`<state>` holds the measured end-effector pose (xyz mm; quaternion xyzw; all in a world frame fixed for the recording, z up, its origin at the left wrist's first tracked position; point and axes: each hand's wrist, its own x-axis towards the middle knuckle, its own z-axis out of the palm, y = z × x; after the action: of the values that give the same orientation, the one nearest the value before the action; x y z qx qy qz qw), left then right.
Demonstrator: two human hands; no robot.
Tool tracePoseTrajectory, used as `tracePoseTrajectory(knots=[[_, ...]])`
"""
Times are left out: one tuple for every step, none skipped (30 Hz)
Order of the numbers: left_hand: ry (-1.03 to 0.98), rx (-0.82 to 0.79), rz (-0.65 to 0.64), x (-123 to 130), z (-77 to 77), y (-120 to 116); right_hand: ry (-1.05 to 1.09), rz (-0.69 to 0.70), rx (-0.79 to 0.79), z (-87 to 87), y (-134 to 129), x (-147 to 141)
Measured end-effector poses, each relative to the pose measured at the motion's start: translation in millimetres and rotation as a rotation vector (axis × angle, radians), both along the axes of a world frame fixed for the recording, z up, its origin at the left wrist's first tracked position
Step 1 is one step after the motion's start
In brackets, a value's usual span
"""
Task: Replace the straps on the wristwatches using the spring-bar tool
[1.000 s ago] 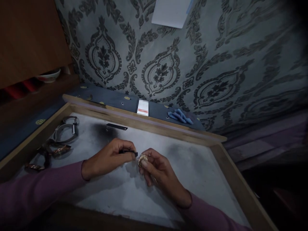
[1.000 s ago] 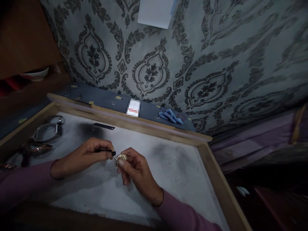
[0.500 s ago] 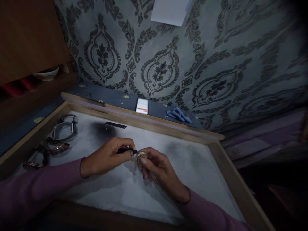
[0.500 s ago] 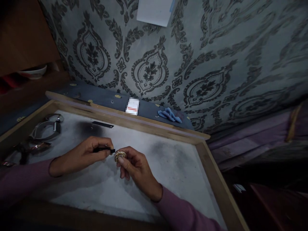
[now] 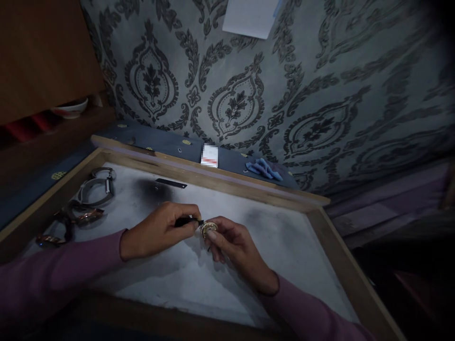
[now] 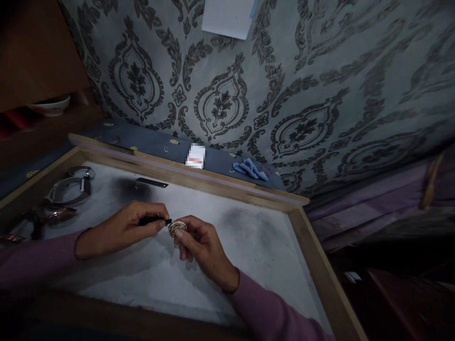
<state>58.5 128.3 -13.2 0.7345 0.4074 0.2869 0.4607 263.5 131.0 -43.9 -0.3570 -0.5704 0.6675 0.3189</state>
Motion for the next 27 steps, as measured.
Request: tracePoseTrajectory(knots=[[0.012, 0.008, 0.001, 0.0, 0.1, -0.2, -0.003, -0.002, -0.001, 0.0, -0.1, 0.0], [0.021, 0.016, 0.002, 0.1, 0.3, -0.4, -0.007, -0.004, -0.001, 0.0, -0.2, 0.1], [0.028, 0.023, 0.004, 0.2, 0.7, -0.5, -0.01, -0.006, -0.002, -0.1, -0.2, 0.1], [0.036, 0.028, 0.007, 0.4, 1.1, -0.7, -0.013, -0.009, -0.003, -0.3, -0.1, 0.2], [0.041, 0.031, 0.008, 0.5, 1.5, -0.8, -0.014, -0.009, -0.005, -0.6, 0.0, 0.4], [0.043, 0.033, 0.009, 0.6, 1.8, -0.9, -0.014, -0.009, -0.006, -0.8, 0.1, 0.5], [0.044, 0.036, 0.01, 0.6, 1.9, -1.0, -0.012, -0.008, -0.006, -1.1, 0.3, 0.7], [0.045, 0.037, 0.011, 0.6, 1.7, -1.0, -0.012, -0.006, -0.006, -1.4, 0.4, 0.8], [0.048, 0.037, 0.011, 0.5, 1.3, -0.9, -0.014, -0.006, -0.007, -1.6, 0.5, 0.9], [0.052, 0.038, 0.01, 0.3, 0.7, -0.9, -0.018, -0.007, -0.006, -1.6, 0.5, 0.9], [0.056, 0.039, 0.008, 0.2, 0.0, -0.8, -0.022, -0.008, -0.006, -1.6, 0.6, 0.8], [0.061, 0.04, 0.006, 0.1, -0.6, -0.8, -0.024, -0.01, -0.007, -1.5, 0.6, 0.7], [0.065, 0.041, 0.004, 0.0, -1.2, -0.8, -0.027, -0.011, -0.008, -1.3, 0.6, 0.6], [0.069, 0.041, 0.003, -0.1, -1.5, -0.8, -0.029, -0.011, -0.009, -1.1, 0.5, 0.5], [0.071, 0.041, 0.003, -0.1, -1.6, -0.9, -0.031, -0.009, -0.01, -1.0, 0.5, 0.4], [0.072, 0.041, 0.004, -0.1, -1.5, -1.1, -0.03, -0.007, -0.012, -0.9, 0.5, 0.5], [0.073, 0.04, 0.005, 0.0, -1.2, -1.2, -0.029, -0.005, -0.012, -1.0, 0.5, 0.5], [0.074, 0.038, 0.006, 0.0, -0.9, -1.2, -0.027, -0.004, -0.012, -1.1, 0.5, 0.7], [0.075, 0.035, 0.005, 0.1, -0.6, -1.2, -0.023, -0.003, -0.011, -1.2, 0.5, 0.8], [0.075, 0.033, 0.003, 0.2, -0.3, -1.1, -0.021, -0.002, -0.01, -1.3, 0.5, 0.9], [0.076, 0.032, 0.002, 0.3, -0.2, -0.8, -0.019, -0.001, -0.008, -1.3, 0.4, 0.9], [0.078, 0.034, 0.001, 0.5, -0.2, -0.5, -0.019, -0.002, -0.006, -1.1, 0.4, 0.8], [0.081, 0.036, 0.0, 0.7, -0.3, -0.2, -0.021, -0.002, -0.005, -0.8, 0.4, 0.7], [0.084, 0.041, -0.002, 0.8, -0.5, 0.0, -0.022, -0.004, -0.004, -0.4, 0.3, 0.5], [0.088, 0.047, -0.004, 1.0, -0.7, 0.2, -0.023, -0.006, -0.003, 0.1, 0.3, 0.2], [0.09, 0.051, -0.006, 1.0, -1.0, 0.4, -0.024, -0.006, -0.004, 0.5, 0.3, 0.0], [0.093, 0.053, -0.009, 0.9, -1.2, 0.4, -0.026, -0.005, -0.005, 0.7, 0.4, -0.1]])
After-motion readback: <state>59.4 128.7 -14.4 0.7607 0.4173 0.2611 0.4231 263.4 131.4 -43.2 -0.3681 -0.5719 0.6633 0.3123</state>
